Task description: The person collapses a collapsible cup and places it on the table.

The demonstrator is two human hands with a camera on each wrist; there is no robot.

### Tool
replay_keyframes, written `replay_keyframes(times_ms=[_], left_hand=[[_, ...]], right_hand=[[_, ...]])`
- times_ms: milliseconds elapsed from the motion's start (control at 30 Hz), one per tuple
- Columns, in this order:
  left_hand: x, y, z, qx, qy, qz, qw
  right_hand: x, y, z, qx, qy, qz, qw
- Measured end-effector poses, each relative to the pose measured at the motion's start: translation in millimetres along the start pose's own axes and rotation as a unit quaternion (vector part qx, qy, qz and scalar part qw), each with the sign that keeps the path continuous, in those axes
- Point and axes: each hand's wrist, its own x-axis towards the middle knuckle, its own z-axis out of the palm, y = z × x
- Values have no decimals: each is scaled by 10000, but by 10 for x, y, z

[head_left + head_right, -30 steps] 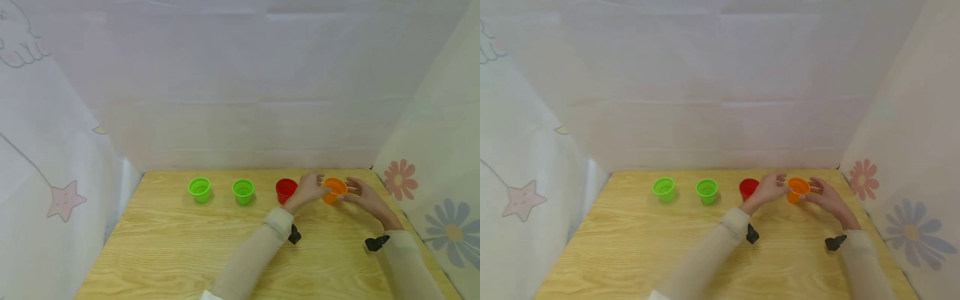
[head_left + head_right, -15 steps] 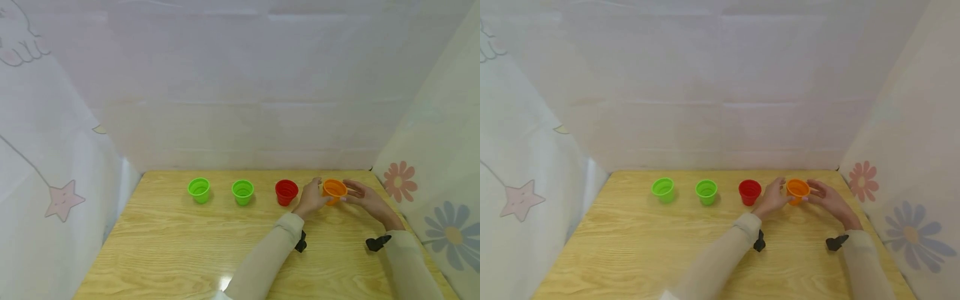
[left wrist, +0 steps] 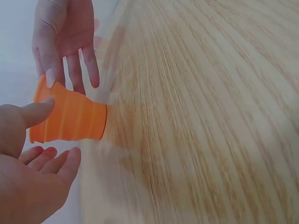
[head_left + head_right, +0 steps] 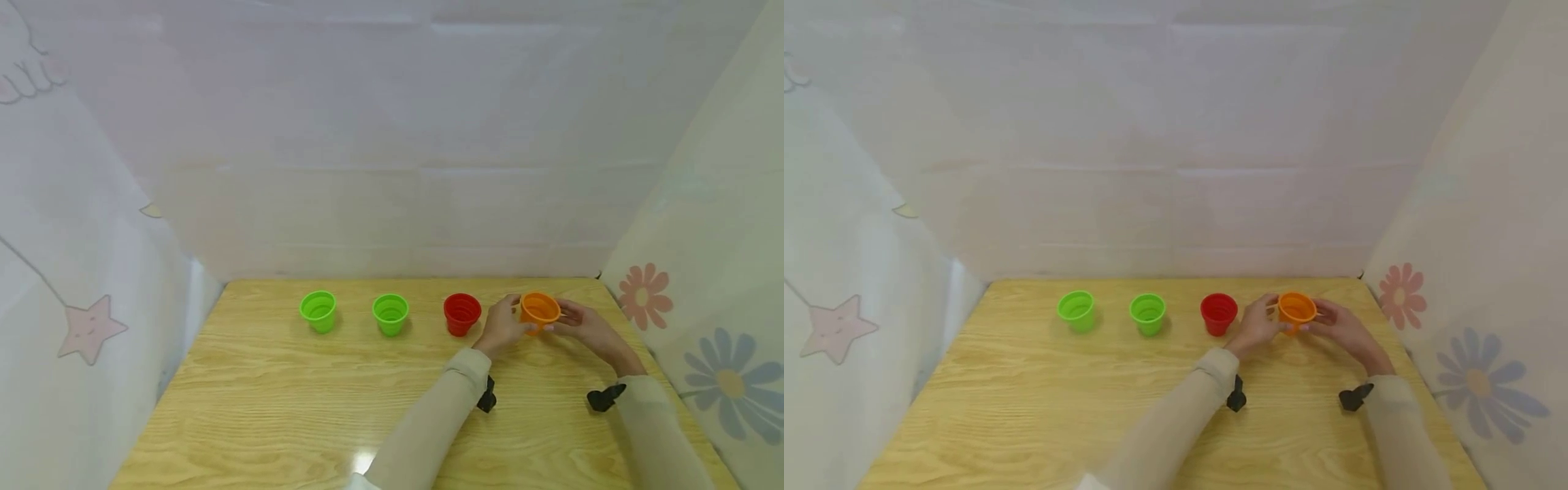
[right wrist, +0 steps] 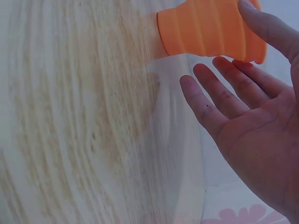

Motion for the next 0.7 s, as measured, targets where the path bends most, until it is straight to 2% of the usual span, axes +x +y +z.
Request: replay_keyframes(times_ms=[267,400,700], left_hand=[[15,-56,19,-580,41,228,9981],[-11,-45,-9,-532,63,353,9979],[-117,184,-155,-582,195,654,9960]], right_hand=[[3,-1,33,30,44,-76,10000],[-25,-50,36,-236,172,-74,9995],[-112,-335,-44,-445,330,-367,9978]])
